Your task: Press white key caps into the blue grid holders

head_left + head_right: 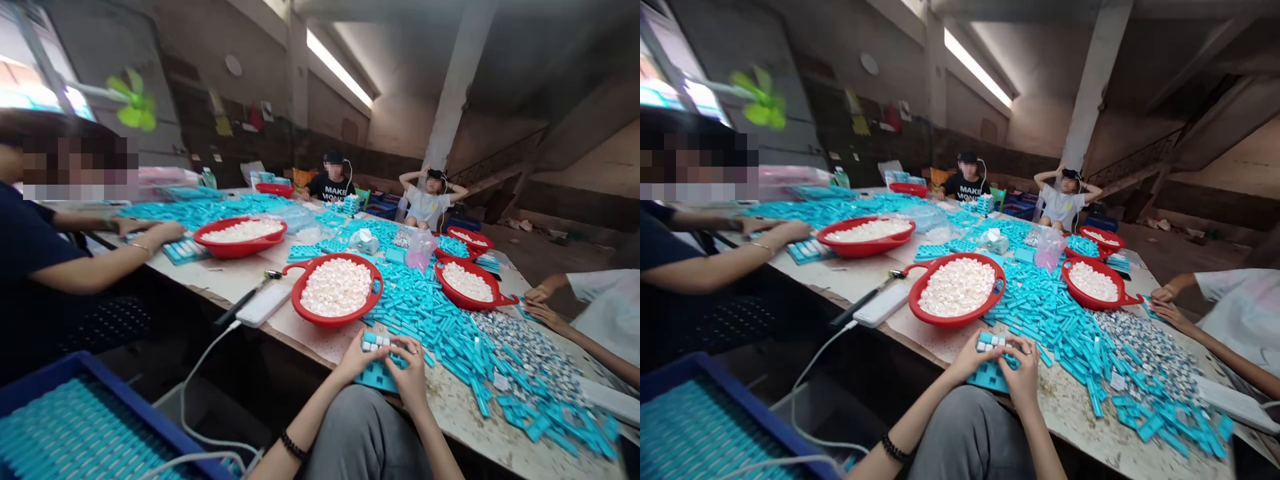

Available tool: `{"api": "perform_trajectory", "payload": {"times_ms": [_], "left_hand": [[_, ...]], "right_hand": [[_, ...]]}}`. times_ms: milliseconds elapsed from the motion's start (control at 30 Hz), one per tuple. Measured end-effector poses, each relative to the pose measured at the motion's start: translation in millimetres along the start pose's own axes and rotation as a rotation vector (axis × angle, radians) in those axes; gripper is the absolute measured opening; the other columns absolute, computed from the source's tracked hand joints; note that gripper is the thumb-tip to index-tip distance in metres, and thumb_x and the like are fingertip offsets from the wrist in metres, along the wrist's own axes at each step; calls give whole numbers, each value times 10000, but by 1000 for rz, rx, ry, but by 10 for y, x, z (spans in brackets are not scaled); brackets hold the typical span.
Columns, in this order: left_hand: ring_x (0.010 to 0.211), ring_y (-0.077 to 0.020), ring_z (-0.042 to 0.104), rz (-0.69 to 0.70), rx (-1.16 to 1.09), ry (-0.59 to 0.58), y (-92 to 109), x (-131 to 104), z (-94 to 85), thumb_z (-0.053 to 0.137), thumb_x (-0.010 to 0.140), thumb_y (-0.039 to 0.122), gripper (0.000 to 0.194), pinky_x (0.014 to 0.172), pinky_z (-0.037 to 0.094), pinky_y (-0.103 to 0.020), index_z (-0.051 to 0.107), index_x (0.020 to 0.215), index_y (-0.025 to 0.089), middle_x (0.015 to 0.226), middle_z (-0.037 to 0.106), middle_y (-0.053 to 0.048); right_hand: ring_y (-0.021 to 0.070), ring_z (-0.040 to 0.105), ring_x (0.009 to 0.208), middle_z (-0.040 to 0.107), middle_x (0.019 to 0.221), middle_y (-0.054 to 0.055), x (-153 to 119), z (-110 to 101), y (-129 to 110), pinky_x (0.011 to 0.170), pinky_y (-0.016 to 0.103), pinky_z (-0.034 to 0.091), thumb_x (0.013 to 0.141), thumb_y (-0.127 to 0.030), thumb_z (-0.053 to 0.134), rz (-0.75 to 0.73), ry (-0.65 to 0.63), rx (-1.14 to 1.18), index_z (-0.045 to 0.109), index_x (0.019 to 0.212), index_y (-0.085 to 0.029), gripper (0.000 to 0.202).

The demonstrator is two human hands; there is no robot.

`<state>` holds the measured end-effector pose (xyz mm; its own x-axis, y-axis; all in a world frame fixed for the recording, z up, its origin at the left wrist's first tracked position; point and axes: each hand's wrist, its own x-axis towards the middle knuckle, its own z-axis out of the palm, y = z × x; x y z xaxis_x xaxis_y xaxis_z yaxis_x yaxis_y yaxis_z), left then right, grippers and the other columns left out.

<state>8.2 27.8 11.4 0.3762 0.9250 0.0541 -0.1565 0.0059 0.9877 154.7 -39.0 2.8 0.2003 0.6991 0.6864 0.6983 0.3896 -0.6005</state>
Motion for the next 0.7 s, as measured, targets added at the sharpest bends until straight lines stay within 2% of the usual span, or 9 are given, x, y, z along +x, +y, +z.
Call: {"api": "perform_trajectory", "payload": {"times_ms": [233, 400, 700], "left_hand": [[729, -170, 627, 7, -12, 28, -15, -9, 5, 914, 461, 545, 618, 714, 485, -273, 540, 809, 198, 771, 669, -6], [704, -173, 618, 27, 27, 66, 0, -24, 18, 915, 460, 527, 588, 706, 490, -284, 538, 774, 203, 728, 643, 6], [644, -138, 562, 41, 43, 66, 34, -56, 22, 908, 496, 487, 578, 635, 452, -253, 477, 768, 213, 673, 571, 47]], "right_hand": [[292, 636, 996, 723, 1014, 59, -49, 70, 52, 931, 487, 460, 856, -350, 690, -17, 40, 17, 766, 882, -283, 104], [288, 649, 970, 713, 1019, 81, -58, 67, 30, 874, 435, 515, 810, -356, 723, 93, 93, 91, 694, 1027, -233, 251], [299, 635, 1032, 732, 1040, 67, -62, 75, 52, 966, 480, 445, 834, -314, 709, 3, 16, 76, 718, 918, -254, 104]]}}
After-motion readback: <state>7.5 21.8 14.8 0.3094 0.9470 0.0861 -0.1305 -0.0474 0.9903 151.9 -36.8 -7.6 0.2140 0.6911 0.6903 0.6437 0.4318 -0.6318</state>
